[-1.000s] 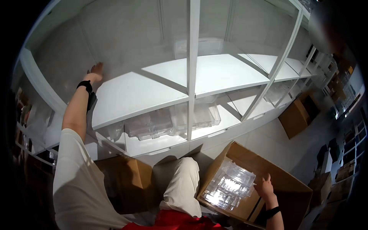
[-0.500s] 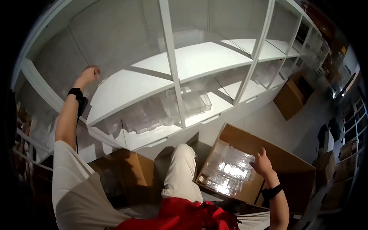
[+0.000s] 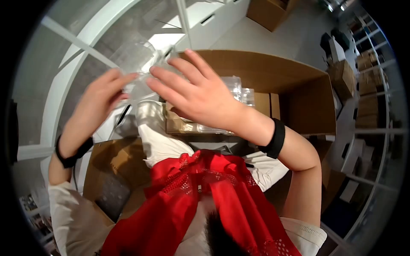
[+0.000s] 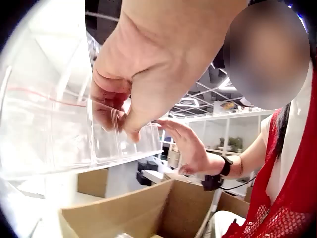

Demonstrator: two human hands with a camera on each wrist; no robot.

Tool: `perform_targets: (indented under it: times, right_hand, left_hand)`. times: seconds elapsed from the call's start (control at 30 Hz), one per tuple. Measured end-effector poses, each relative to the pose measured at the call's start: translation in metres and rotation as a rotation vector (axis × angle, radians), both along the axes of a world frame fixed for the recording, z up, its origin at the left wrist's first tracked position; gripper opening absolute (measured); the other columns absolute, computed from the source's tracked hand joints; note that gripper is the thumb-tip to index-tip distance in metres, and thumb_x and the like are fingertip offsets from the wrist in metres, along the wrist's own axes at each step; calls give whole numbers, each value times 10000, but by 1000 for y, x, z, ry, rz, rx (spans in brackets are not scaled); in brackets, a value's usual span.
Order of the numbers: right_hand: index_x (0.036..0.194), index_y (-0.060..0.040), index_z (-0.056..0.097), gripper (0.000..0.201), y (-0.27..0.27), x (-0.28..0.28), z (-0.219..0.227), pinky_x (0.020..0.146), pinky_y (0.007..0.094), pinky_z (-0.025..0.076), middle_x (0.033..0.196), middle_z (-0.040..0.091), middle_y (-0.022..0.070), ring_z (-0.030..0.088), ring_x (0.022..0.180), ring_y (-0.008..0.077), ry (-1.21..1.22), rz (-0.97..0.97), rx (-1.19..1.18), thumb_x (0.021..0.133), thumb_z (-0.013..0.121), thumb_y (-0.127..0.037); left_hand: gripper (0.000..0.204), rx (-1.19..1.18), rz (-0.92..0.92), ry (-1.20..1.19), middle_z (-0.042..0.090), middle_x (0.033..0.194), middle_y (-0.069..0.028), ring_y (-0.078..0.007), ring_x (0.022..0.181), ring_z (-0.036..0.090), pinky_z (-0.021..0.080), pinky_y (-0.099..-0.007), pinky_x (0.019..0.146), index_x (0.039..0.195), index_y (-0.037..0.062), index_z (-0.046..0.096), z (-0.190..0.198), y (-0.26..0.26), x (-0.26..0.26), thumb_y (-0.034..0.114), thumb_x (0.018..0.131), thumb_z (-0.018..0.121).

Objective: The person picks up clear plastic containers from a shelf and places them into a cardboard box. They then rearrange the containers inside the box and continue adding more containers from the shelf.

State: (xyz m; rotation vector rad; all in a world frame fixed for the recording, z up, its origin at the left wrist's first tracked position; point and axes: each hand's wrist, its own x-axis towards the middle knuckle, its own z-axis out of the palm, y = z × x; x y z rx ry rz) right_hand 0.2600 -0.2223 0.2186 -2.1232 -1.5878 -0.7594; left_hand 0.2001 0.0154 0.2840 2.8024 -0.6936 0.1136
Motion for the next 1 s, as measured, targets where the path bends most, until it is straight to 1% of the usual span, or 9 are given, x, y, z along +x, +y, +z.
perform_targets:
  times: [0.03,0.17,0.23,0.27,0.33,0.53,0.67,0.83,1.0]
  right_hand:
    - [1223,-97,475,511,-1,0,-11,996,494,315,1122,540,68,503,1054,232,-96,-111,-54,730,580,-180]
    - [1167,-57,514,479,-47,3,-37,954,447,361,937,552,48,537,946,221,-61,-447,-295,711,610,-164]
    - [1096,-58,533,488,-74,12,-49,887,415,410,933,578,61,564,930,235,242,-468,-442,644,684,-165]
    - [1061,-58,542,496,-87,19,-57,854,399,435,931,591,67,577,922,241,394,-471,-510,611,721,-165]
    - [939,-29,547,375,-104,39,-89,750,403,470,896,612,115,597,855,302,628,-491,-617,632,719,-159]
    - [943,6,537,389,-123,84,-229,728,414,478,875,613,192,590,859,351,1013,-329,-1031,636,712,-158]
    - [993,38,566,400,-111,82,-311,807,392,481,993,606,212,575,973,342,1096,-188,-1202,669,715,-144]
    - [1176,26,424,604,-102,62,-367,875,404,445,1048,585,209,534,1050,346,1342,-164,-1174,711,738,-199]
    - [1106,0,531,408,-105,45,-400,846,412,461,1062,596,173,539,1054,310,1211,-105,-1380,777,667,-199]
  left_hand:
    - [281,-78,-64,78,520,827,-143,-302,768,532,430,-386,666,1022,-2,569,-16,-18,16,18,745,612]
    - [232,-302,-211,249,555,848,-150,-315,753,551,441,-379,669,948,-28,569,-85,-89,63,71,749,635]
    - [271,-307,-247,334,567,888,-141,-289,729,559,456,-334,648,1006,-27,570,-114,-111,82,52,756,636]
    - [330,-375,-220,399,576,1003,-146,-287,868,576,471,-333,758,1080,-9,553,-128,-118,88,70,769,630]
    - [422,-251,-292,125,539,1132,-134,-296,1018,535,441,-353,875,1166,21,512,-139,-121,95,83,767,632]
    - [449,-72,-153,198,480,1232,-104,-310,1115,467,401,-373,935,1198,47,492,-152,-66,107,90,770,619]
    - [389,2,8,304,498,1204,-122,-308,1114,465,398,-377,934,1148,29,523,-171,-18,100,76,770,603]
    - [431,-70,120,457,490,1234,-99,-295,1115,480,424,-343,911,1159,59,526,-182,20,96,14,745,636]
    - [417,-113,154,495,482,1255,-85,-278,1137,475,426,-338,915,1152,69,539,-200,31,109,11,750,634]
